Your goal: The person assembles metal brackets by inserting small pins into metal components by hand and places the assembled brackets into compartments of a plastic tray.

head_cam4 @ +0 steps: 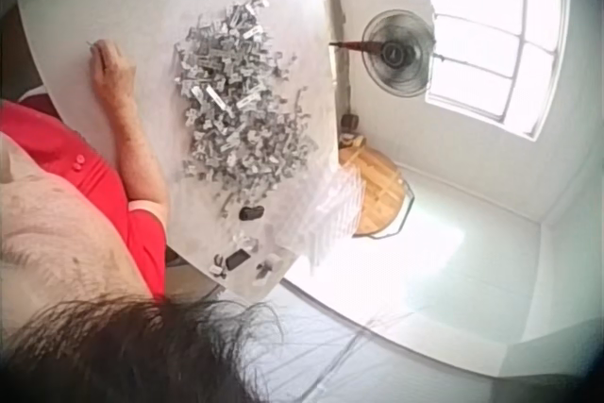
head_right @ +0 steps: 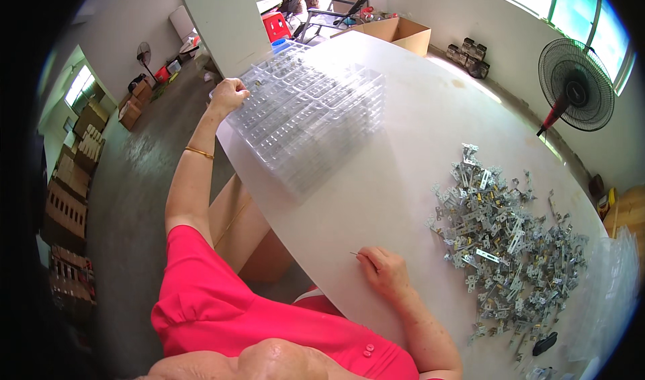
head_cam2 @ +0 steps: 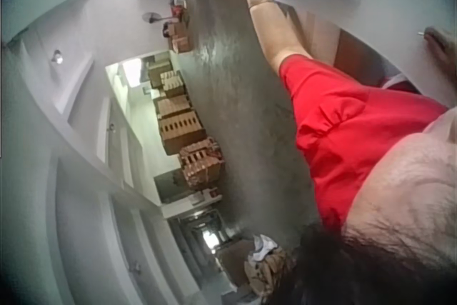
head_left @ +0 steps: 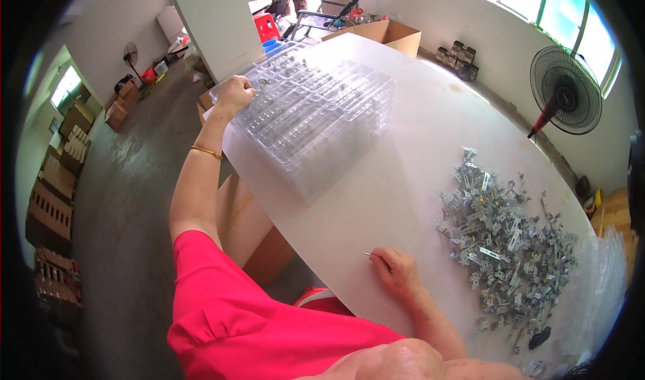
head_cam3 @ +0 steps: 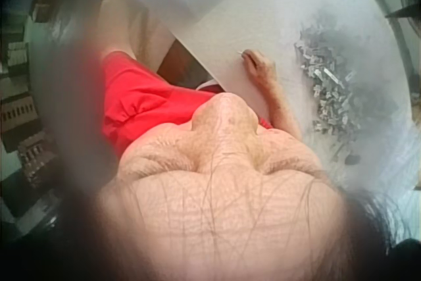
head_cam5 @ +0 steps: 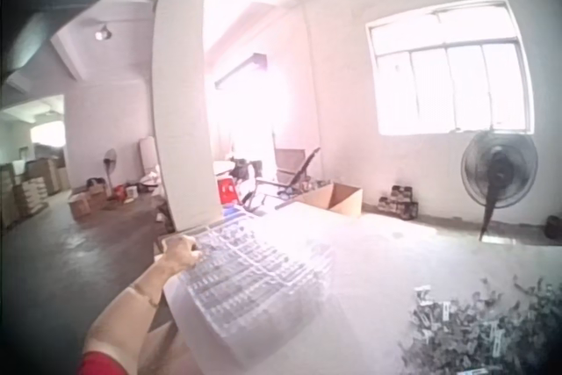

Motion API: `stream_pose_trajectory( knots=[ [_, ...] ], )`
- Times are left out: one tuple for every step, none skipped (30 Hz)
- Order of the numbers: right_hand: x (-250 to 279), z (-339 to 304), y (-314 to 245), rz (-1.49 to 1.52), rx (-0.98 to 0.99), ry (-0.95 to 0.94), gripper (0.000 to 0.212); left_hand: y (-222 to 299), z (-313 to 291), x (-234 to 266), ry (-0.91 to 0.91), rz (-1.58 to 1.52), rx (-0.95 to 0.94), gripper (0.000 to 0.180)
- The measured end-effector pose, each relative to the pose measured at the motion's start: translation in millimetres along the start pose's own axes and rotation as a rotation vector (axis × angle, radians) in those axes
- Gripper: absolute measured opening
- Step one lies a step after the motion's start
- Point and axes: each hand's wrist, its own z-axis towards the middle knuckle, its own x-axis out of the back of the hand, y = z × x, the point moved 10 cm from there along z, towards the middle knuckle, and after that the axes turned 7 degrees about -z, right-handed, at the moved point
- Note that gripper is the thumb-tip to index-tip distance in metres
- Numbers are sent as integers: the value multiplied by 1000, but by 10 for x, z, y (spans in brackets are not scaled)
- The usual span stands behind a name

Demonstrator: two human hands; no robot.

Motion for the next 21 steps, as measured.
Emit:
stream_pose_trajectory(
  knots=[
    [7, -2, 2, 0, -3, 3, 6, 13, 3, -1, -1, -3, 2, 20],
    [9, 2, -1, -1, -4, -2, 6, 27, 7, 12, -2, -3, -2, 20],
    [9, 8, -4, -2, -4, -7, 6, 51, 12, 6, -32, -13, -19, 20],
    [9, 1, -1, -2, -6, -5, 6, 69, 6, -17, -64, -23, -36, 19],
    [2, -6, 2, -4, -5, -12, 6, 79, 3, -21, -64, -23, -38, 19],
    [-5, -7, 4, -7, -4, -20, 6, 95, 0, -40, -78, -25, -48, 18],
    [-1, -11, 0, -1, -4, -19, 6, 92, -7, -56, -93, -22, -54, 18],
    [4, -11, -7, 3, -6, -22, 6, 66, -5, -73, -95, -17, -53, 18],
    [3, -10, -10, 6, -8, -25, 6, 51, -6, -94, -96, 12, -66, 17],
    [5, -14, -7, 5, -8, -23, 6, 67, -9, -107, -94, 35, -81, 16],
    [5, -18, -9, 7, -1, -21, 6, 67, -14, -115, -94, 34, -83, 16],
    [4, -23, -14, 9, 5, -20, 6, 75, -26, -122, -89, 23, -92, 15],
    [9, -19, -13, 8, 6, -18, 6, 91, -22, -117, -81, 12, -102, 14],
    [7, -18, -8, 7, 3, -22, 6, 98, -16, -115, -80, 11, -104, 14],
    [3, -19, -3, 6, -2, -27, 6, 85, -13, -130, -95, 20, -86, 14],
    [7, -9, -6, 6, 0, -24, 6, 68, 0, -136, -109, 29, -68, 14],
    [9, -3, -12, 5, -1, -27, 6, 70, 8, -125, -108, 30, -70, 14],
    [9, -2, -20, 3, -1, -30, 6, 48, 9, -129, -123, 34, -49, 15],
    [14, -1, -25, 4, -1, -28, 6, 24, 11, -137, -139, 37, -29, 16],
    [14, -7, -28, 7, -6, -30, 6, 20, 9, -131, -139, 39, -30, 16],
    [12, -19, -33, 9, -11, -33, 7, 29, 0, -130, -141, 63, -44, 17]
  ],
)
